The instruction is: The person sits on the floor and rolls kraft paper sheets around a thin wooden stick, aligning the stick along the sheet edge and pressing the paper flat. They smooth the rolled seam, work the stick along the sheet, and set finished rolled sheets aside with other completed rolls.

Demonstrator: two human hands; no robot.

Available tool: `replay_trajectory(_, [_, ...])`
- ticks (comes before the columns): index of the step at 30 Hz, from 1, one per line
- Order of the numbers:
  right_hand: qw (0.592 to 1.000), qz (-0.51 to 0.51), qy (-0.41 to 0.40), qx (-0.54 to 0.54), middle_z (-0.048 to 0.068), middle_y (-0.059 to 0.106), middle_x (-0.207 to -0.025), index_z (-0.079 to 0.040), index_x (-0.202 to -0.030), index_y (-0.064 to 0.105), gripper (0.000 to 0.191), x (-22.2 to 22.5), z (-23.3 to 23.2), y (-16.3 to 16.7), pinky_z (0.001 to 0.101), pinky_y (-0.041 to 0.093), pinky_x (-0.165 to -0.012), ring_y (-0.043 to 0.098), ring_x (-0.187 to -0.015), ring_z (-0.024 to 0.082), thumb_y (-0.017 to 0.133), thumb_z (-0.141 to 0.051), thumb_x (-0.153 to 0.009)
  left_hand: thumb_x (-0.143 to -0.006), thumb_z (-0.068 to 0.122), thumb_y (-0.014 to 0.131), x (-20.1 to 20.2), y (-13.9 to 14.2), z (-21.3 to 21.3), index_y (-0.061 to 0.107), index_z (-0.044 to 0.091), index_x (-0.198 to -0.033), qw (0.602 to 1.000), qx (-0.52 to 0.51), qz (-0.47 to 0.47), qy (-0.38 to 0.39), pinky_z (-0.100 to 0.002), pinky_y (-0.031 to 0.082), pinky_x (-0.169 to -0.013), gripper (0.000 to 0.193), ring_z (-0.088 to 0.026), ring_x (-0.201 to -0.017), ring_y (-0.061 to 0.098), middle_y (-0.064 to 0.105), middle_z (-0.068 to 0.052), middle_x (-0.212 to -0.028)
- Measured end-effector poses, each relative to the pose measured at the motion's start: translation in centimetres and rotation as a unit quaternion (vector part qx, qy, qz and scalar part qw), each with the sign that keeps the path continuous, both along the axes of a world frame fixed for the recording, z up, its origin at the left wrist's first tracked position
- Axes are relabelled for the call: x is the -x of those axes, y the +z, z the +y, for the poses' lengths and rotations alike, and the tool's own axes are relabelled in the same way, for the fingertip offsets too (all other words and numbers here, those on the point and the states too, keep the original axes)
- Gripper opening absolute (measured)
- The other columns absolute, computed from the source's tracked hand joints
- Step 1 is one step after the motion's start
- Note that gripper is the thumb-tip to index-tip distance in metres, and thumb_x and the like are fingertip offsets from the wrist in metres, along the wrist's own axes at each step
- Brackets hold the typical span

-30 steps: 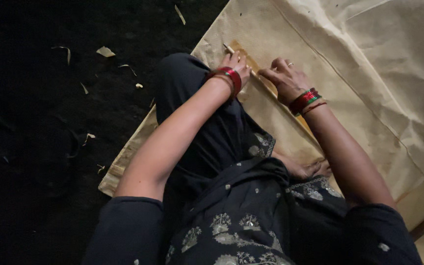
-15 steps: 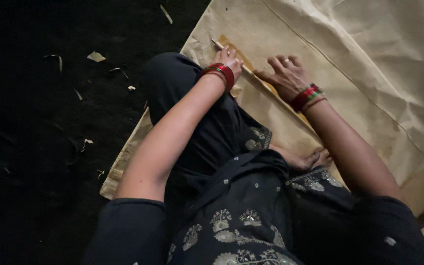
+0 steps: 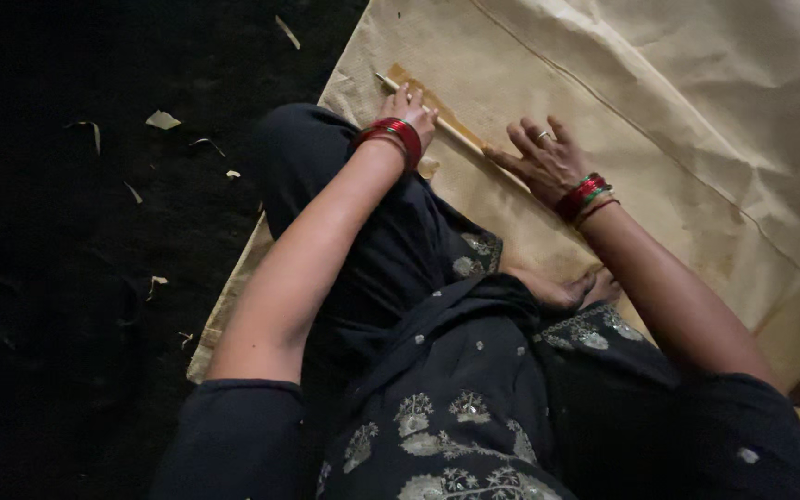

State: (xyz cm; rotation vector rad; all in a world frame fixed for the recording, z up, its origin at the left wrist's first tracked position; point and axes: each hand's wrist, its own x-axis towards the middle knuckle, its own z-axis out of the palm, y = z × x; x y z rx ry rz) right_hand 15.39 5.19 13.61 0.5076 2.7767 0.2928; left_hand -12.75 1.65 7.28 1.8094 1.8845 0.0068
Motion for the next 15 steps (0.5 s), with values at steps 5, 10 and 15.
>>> replay_trajectory(5, [0.994, -0.104, -0.006, 0.032, 0.010, 0.048, -0.148, -0.041, -0.151, 0.040, 0.059, -1.7, -0.2, 2.4, 0.0508, 0.030, -0.115, 0.044, -0.138, 0.026, 0.044, -0.028, -0.093, -0.106, 0.028, 0.039, 0.5, 1.1, -0.4, 0.061, 0.019, -0.138, 0.996, 0.036, 0.035, -0.079, -0.057, 0.026, -0.117, 0.039, -0.047, -0.148, 0.023, 0.037, -0.020, -0.159])
replay_trajectory(10, [0.979, -0.098, -0.154, 0.092, 0.008, 0.059, -0.141, -0.020, -0.143, 0.056, 0.042, -11.9, -2.1, 11.5, 0.0383, 0.047, -0.111, 0.059, -0.128, 0.023, 0.050, -0.017, -0.102, -0.096, 0.027, 0.048, 1.3, -0.5, -0.3, 0.062, 0.016, -0.136, 0.984, -0.027, 0.084, -0.157, -0.054, 0.033, -0.112, 0.044, -0.043, -0.140, 0.036, 0.045, -0.022, -0.151])
replay_trajectory(15, [0.820, -0.193, -0.502, 0.195, 0.005, 0.072, -0.120, -0.018, -0.124, 0.069, 0.034, -30.9, -9.8, 19.4, 0.0384, 0.057, -0.096, 0.071, -0.111, 0.023, 0.066, -0.020, -0.090, -0.099, 0.021, 0.056, 5.4, -3.3, -1.7, 0.076, 0.012, -0.116, 0.970, -0.100, 0.051, -0.215, -0.044, 0.047, -0.110, 0.027, -0.035, -0.127, 0.062, 0.070, -0.015, -0.127])
